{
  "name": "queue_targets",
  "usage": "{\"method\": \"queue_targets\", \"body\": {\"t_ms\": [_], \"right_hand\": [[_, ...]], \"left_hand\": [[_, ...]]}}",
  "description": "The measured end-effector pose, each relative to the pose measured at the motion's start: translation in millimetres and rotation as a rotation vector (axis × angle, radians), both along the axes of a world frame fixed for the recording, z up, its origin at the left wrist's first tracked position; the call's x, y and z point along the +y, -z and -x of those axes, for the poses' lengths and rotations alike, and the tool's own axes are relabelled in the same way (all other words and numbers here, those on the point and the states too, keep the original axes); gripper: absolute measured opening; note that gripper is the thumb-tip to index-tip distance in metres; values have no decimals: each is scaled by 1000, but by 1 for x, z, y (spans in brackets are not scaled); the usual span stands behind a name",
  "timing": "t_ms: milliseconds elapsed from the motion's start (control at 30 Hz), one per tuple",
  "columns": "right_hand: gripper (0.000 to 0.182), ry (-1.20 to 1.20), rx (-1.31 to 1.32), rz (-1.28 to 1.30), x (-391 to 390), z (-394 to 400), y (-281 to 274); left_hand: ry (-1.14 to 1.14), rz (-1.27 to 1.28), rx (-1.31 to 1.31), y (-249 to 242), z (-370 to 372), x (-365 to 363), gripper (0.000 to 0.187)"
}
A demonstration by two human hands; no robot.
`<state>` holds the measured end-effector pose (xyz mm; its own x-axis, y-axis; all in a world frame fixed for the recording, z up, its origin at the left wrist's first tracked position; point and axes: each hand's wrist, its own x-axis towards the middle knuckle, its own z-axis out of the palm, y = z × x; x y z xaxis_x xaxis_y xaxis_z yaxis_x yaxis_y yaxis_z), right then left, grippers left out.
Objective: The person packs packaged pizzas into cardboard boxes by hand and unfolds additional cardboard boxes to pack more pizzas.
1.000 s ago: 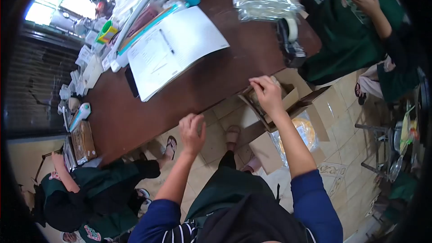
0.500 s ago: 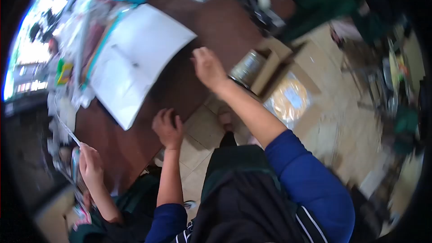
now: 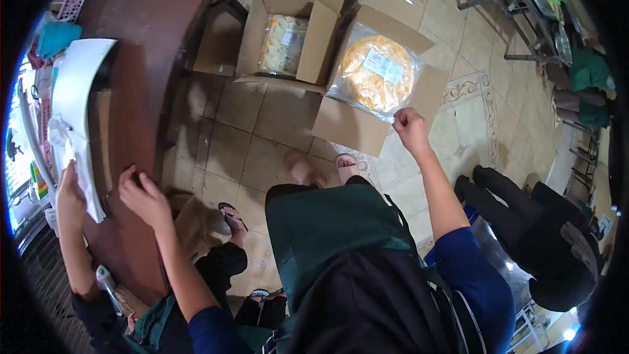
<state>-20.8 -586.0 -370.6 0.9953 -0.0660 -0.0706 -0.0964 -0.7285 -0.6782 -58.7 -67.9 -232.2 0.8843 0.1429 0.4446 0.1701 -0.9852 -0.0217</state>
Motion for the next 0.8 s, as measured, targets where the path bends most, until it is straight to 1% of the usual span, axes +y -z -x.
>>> {"method": "queue_targets", "body": {"t_ms": [33,67,133,167,200,267,300,333,367,400,433,467,500,533,600,633,667,700,733,767,800], "right_hand": [[9,-1,101,42,-5,7,12],[9,3,87,40,-5,8,28],[10,-43,146,-18,4,-4,62],[11,-92,155,-36,10,-10,80],[11,-89,139,-33,17,-21,102],[10,-242,-42,70,32,-33,143],[10,-246,-56,67,39,-41,158],[10,-235,-155,78,45,-51,169],[9,-225,-252,88,51,-58,179],[9,-235,-273,91,57,-63,195],[9,-264,-331,126,61,-67,211],[9,-291,-383,157,64,-68,226],[12,-379,-280,337,56,-74,279],[12,-387,-304,339,54,-77,287],[15,-423,-403,244,56,-84,288],[15,-289,-195,123,61,-80,264],[16,-276,-533,133,66,-79,248],[15,-256,-579,82,69,-79,239],[13,-233,-619,31,71,-76,234],[12,-308,-580,108,70,-81,251],[12,-376,-540,185,68,-88,282]], "left_hand": [[-13,3,16,1,1,2,23],[-25,-7,4,1,0,1,22],[-11,-65,-27,7,1,10,24],[-55,-73,-18,8,7,10,26],[-103,-78,-21,10,8,6,27],[-44,-264,-48,15,11,-5,32],[-101,-317,-77,18,10,-15,33],[-166,-363,-110,25,11,-20,34],[-175,-433,-120,31,15,-11,34],[-187,-502,-134,37,20,9,35],[-244,-585,-148,41,29,36,34],[-201,-772,-155,39,32,65,33],[-220,-770,-172,44,34,79,33],[-452,-839,18,46,34,90,36],[-917,-925,424,48,35,107,46],[-1031,-948,541,50,38,115,49],[-1134,-968,671,51,40,123,52],[-1101,-887,510,48,40,122,52],[-944,-748,270,48,38,122,53],[-733,-584,45,50,38,122,53],[-594,-485,-59,49,37,119,53]]}}
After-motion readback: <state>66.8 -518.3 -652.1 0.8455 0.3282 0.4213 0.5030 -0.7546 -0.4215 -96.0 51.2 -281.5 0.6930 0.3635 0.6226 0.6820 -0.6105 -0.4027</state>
